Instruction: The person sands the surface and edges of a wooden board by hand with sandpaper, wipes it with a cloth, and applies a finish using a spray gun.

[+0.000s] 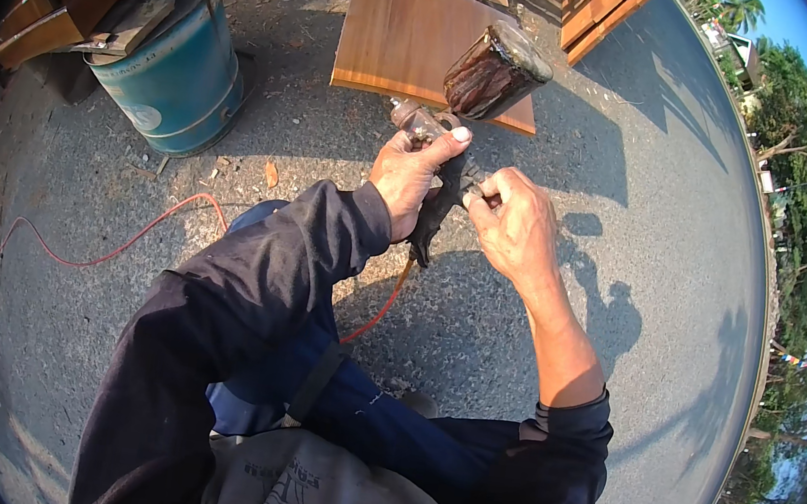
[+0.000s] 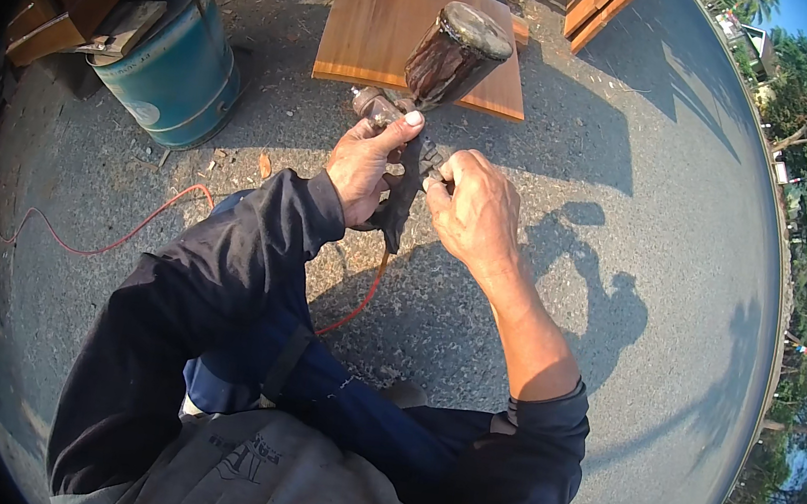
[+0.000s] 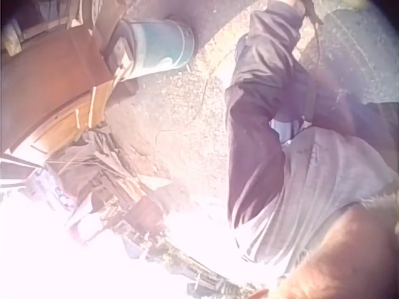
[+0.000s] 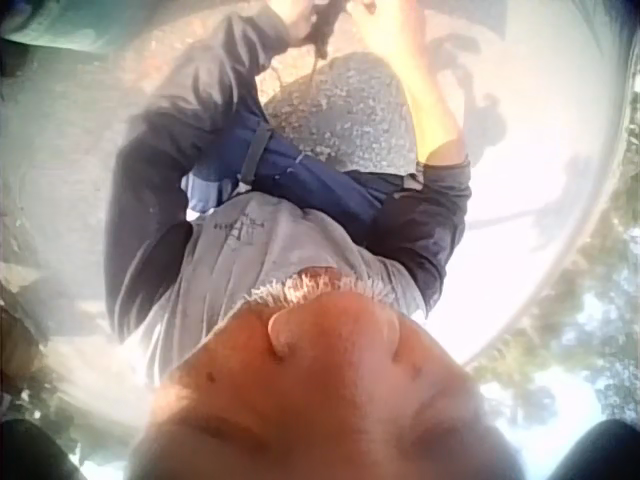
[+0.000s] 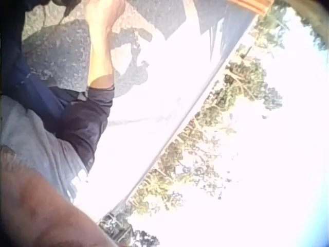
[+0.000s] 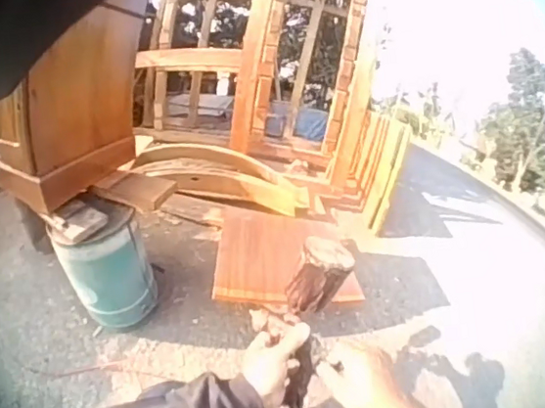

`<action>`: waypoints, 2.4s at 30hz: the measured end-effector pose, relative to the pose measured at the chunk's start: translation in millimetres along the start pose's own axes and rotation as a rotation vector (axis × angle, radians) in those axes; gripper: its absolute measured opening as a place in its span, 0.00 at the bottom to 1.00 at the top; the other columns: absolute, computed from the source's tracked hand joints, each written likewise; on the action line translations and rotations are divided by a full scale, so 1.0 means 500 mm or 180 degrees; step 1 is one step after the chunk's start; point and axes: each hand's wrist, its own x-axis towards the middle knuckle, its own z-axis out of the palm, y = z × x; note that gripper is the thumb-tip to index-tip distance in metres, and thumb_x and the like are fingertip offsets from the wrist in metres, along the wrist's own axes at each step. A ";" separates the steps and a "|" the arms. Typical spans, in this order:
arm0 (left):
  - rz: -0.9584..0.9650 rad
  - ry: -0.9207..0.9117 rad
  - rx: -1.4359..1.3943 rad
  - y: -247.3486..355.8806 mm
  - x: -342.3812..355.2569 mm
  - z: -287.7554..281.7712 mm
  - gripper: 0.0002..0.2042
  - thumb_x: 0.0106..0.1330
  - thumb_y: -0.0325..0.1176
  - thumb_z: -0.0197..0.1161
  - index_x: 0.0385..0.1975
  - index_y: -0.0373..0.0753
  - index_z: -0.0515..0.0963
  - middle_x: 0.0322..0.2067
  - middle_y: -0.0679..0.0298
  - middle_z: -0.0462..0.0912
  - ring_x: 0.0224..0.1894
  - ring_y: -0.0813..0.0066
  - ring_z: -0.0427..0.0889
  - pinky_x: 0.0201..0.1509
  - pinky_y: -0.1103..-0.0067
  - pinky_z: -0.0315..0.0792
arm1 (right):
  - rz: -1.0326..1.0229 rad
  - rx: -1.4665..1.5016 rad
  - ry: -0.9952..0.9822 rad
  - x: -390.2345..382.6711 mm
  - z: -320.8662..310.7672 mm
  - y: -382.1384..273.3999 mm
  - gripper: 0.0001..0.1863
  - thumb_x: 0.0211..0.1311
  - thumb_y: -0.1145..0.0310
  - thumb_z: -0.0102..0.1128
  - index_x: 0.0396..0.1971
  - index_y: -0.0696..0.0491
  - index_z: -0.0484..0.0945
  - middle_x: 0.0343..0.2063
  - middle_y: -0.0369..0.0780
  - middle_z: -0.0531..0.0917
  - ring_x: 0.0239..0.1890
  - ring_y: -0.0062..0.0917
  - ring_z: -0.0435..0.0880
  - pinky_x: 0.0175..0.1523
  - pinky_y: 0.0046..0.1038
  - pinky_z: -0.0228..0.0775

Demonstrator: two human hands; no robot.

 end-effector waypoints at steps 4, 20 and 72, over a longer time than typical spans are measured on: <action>-0.0173 -0.0114 -0.0285 0.011 -0.002 0.001 0.20 0.61 0.46 0.70 0.46 0.45 0.71 0.40 0.67 0.75 0.44 0.71 0.76 0.49 0.64 0.73 | 0.0341 0.1174 -0.0161 -0.006 0.007 0.024 0.31 0.46 0.64 0.77 0.49 0.59 0.73 0.43 0.47 0.81 0.45 0.33 0.82 0.50 0.35 0.74; 0.0172 -0.0608 0.2384 -0.049 -0.035 -0.001 0.45 0.67 0.58 0.58 0.71 0.30 0.48 0.57 0.46 0.63 0.57 0.56 0.75 0.57 0.65 0.73 | -0.0009 0.0698 0.0276 -0.026 0.034 0.094 0.19 0.64 0.70 0.63 0.55 0.58 0.75 0.45 0.42 0.84 0.41 0.28 0.84 0.49 0.31 0.75; 0.0648 -0.3531 0.4929 0.109 -0.108 -0.209 0.22 0.60 0.50 0.65 0.45 0.39 0.77 0.42 0.56 0.79 0.49 0.57 0.79 0.51 0.58 0.69 | 0.1038 -0.0781 0.1075 0.140 -0.053 0.192 0.19 0.63 0.63 0.62 0.49 0.59 0.78 0.27 0.37 0.79 0.31 0.22 0.74 0.40 0.28 0.69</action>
